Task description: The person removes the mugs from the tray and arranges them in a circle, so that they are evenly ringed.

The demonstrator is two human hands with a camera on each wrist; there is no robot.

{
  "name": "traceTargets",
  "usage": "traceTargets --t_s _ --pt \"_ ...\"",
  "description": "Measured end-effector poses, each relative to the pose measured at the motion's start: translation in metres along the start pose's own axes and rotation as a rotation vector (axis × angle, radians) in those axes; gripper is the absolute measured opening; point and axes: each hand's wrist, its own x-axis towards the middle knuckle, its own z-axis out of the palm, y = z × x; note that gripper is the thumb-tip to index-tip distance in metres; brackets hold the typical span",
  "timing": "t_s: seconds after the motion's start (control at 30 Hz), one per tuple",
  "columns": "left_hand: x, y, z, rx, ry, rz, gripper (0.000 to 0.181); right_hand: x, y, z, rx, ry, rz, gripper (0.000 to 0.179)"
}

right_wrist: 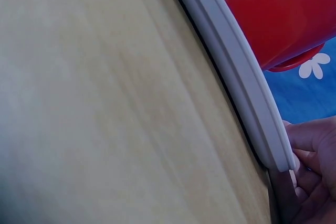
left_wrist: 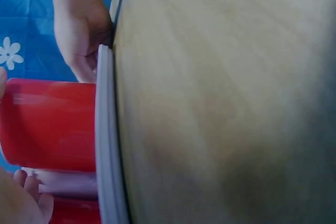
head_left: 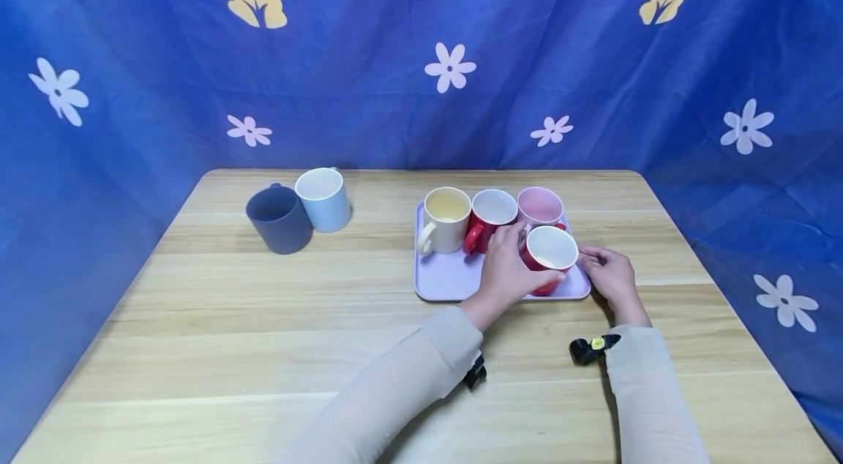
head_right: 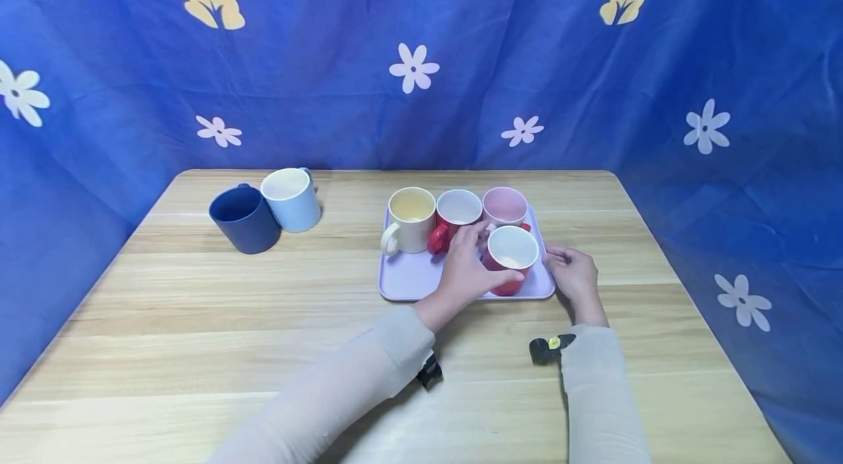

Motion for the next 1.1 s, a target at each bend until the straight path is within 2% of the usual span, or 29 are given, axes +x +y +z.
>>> traceTargets --t_s 0.5,0.9,1.1 --pt "-0.002 0.001 0.021 -0.042 0.059 -0.057 0.089 -0.001 -0.002 -0.001 -0.01 0.001 -0.009 0.035" --pt "-0.003 0.001 0.022 -0.088 0.088 -0.074 0.076 -0.002 0.002 0.001 0.008 -0.004 0.012 0.035" --pt "0.0 0.004 0.016 -0.097 0.12 -0.026 0.073 -0.001 0.0 0.0 0.013 0.005 0.01 0.035"
